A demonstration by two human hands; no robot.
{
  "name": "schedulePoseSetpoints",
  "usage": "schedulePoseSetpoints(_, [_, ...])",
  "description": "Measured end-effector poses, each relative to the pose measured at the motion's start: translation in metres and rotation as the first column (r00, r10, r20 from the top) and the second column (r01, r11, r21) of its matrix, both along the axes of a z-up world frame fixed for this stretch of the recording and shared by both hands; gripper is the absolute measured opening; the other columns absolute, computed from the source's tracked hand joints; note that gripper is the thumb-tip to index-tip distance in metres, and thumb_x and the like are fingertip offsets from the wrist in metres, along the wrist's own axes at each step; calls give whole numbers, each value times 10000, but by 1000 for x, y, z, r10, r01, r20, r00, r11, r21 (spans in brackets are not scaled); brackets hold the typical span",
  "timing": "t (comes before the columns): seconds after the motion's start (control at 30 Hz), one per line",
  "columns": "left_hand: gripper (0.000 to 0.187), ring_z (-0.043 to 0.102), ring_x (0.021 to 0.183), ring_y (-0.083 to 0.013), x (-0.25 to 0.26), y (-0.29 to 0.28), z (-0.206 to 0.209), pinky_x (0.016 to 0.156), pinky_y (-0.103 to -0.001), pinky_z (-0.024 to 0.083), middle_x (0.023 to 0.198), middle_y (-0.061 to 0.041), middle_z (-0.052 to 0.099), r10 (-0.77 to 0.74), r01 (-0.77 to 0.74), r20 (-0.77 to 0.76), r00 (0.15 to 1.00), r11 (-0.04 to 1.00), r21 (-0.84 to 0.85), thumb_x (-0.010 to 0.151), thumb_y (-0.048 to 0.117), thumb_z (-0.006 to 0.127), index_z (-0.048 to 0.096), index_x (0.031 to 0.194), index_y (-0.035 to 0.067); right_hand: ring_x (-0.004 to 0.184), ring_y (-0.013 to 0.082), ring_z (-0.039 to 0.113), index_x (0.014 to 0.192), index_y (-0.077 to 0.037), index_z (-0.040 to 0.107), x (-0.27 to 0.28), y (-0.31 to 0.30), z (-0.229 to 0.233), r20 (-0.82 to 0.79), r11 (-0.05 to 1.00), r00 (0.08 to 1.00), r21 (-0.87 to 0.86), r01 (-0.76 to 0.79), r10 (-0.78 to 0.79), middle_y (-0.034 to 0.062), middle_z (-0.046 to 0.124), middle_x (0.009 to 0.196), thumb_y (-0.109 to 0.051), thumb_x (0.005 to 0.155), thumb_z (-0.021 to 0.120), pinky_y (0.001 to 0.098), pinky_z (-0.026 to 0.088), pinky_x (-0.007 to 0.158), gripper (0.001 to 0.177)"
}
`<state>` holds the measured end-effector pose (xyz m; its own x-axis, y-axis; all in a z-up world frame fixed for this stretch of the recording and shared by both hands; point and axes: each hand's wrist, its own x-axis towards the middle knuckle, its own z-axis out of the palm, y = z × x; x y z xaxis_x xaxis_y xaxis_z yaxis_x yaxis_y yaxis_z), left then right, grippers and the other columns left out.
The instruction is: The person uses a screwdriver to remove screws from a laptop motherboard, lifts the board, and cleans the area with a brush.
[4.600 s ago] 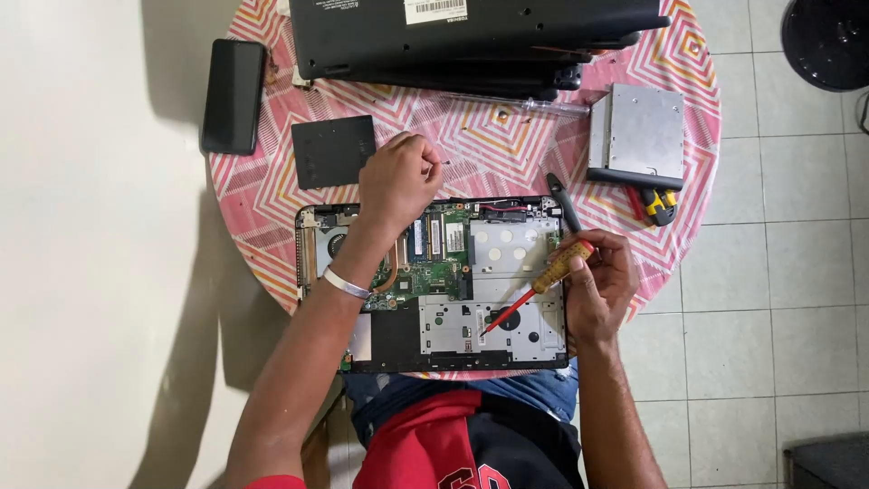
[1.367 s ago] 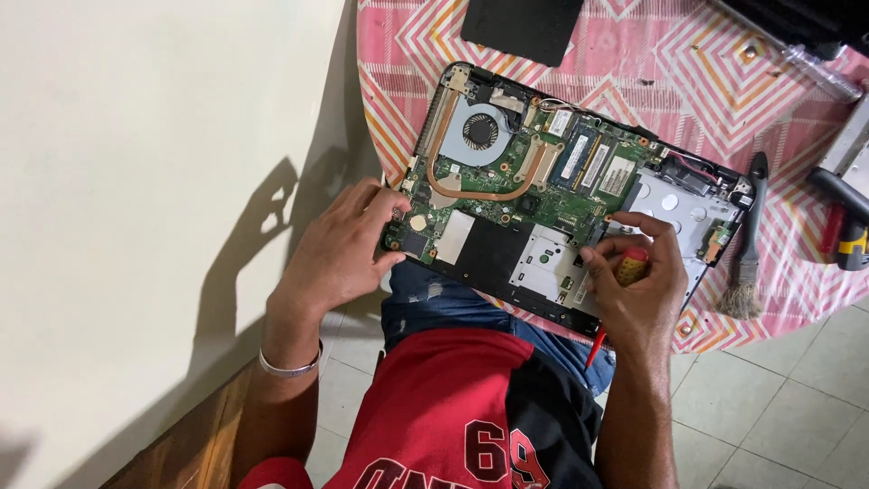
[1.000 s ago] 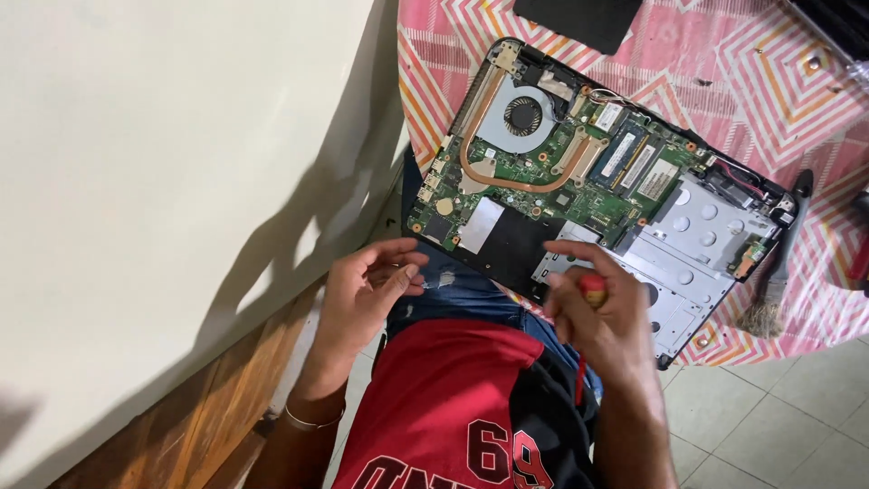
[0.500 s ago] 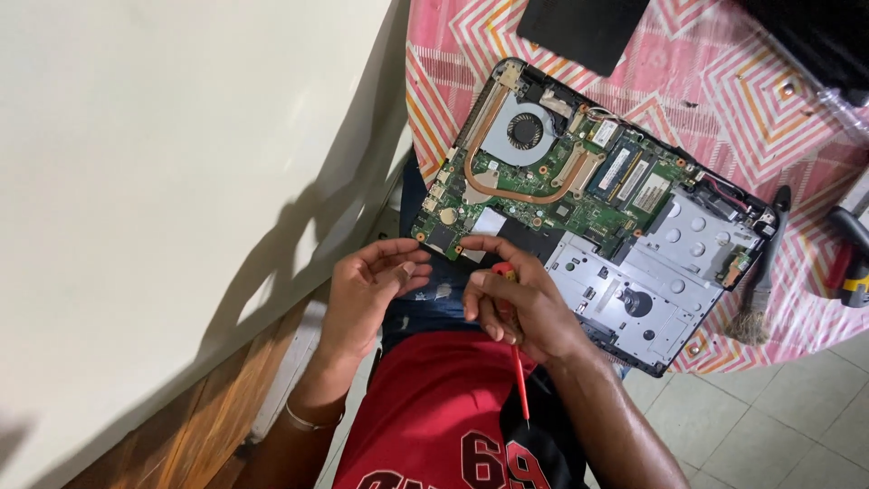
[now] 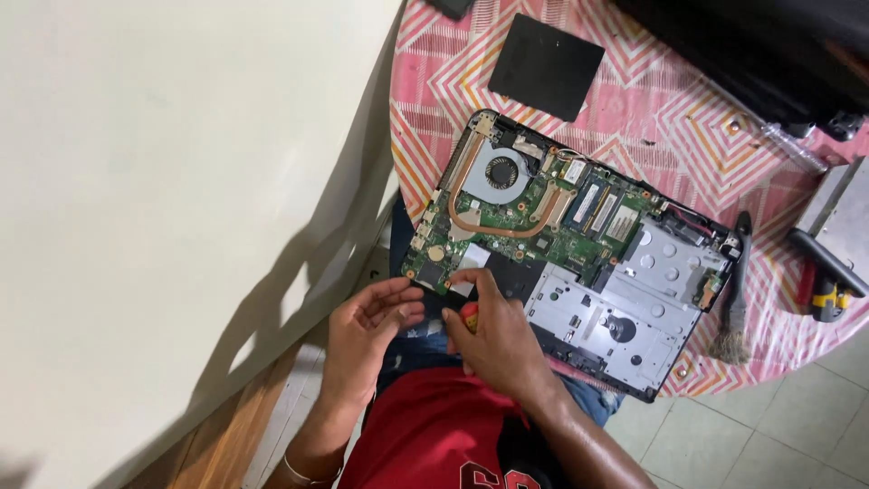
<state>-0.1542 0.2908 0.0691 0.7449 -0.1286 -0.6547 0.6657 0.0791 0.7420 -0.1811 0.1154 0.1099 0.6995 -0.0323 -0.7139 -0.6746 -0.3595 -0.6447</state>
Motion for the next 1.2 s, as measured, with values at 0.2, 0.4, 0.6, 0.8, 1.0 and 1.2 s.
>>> schedulePoseSetpoints(0.2, [390, 764, 1013, -334, -4, 4, -10, 888, -470, 665, 1100, -324, 744, -60, 57, 112, 992, 998, 26, 888, -36, 710, 663, 1264, -127, 472, 334, 703, 1233, -77, 544, -16, 16, -51, 361, 892, 904, -449, -46, 228, 136, 652, 516, -267, 980, 693, 373, 561, 489, 349])
schedulePoseSetpoints(0.4, [258, 779, 856, -309, 13, 12, -15, 730, -406, 655, 947, -189, 765, -322, 63, 480, 816, 875, 479, 930, 107, 735, 750, 1169, 13, 494, 317, 710, 1106, -155, 580, -17, 16, -58, 371, 782, 864, -622, -41, 341, 84, 665, 525, -333, 1002, 663, 429, 593, 540, 223])
schedulePoseSetpoints(0.6, [261, 747, 793, -315, 36, -8, -35, 661, -363, 643, 958, -178, 730, -348, 46, 612, 710, 890, 453, 897, 30, 761, 781, 1158, 44, 565, 357, 716, 978, -217, 596, -10, 12, -72, 336, 712, 862, -701, -39, 378, 72, 686, 566, -455, 856, 737, 508, 588, 573, 302])
schedulePoseSetpoints(0.8, [130, 703, 808, -160, 35, 1, -38, 686, -257, 584, 963, -78, 708, -281, 96, 564, 776, 937, 335, 927, 67, 746, 755, 1057, 68, 527, 136, 682, 979, -205, 637, -13, 4, -69, 392, 708, 810, -705, -40, 436, -106, 675, 570, -337, 860, 788, 360, 500, 458, 233])
schedulePoseSetpoints(1.0, [152, 655, 782, -129, 31, -2, -45, 647, -243, 518, 967, -53, 703, -188, 65, 527, 829, 968, 244, 938, 40, 723, 754, 1074, 99, 574, 87, 674, 939, -205, 682, -8, -2, -58, 426, 745, 787, -665, -63, 447, -94, 653, 578, -276, 818, 844, 318, 509, 564, 215])
schedulePoseSetpoints(1.2, [145, 656, 804, -115, 32, -1, -46, 644, -235, 518, 987, -40, 699, -197, 92, 511, 837, 970, 224, 947, 45, 715, 749, 1078, 97, 513, 53, 620, 931, -211, 706, -9, -3, -61, 454, 755, 784, -655, -29, 423, -120, 615, 553, -249, 790, 836, 303, 482, 537, 195])
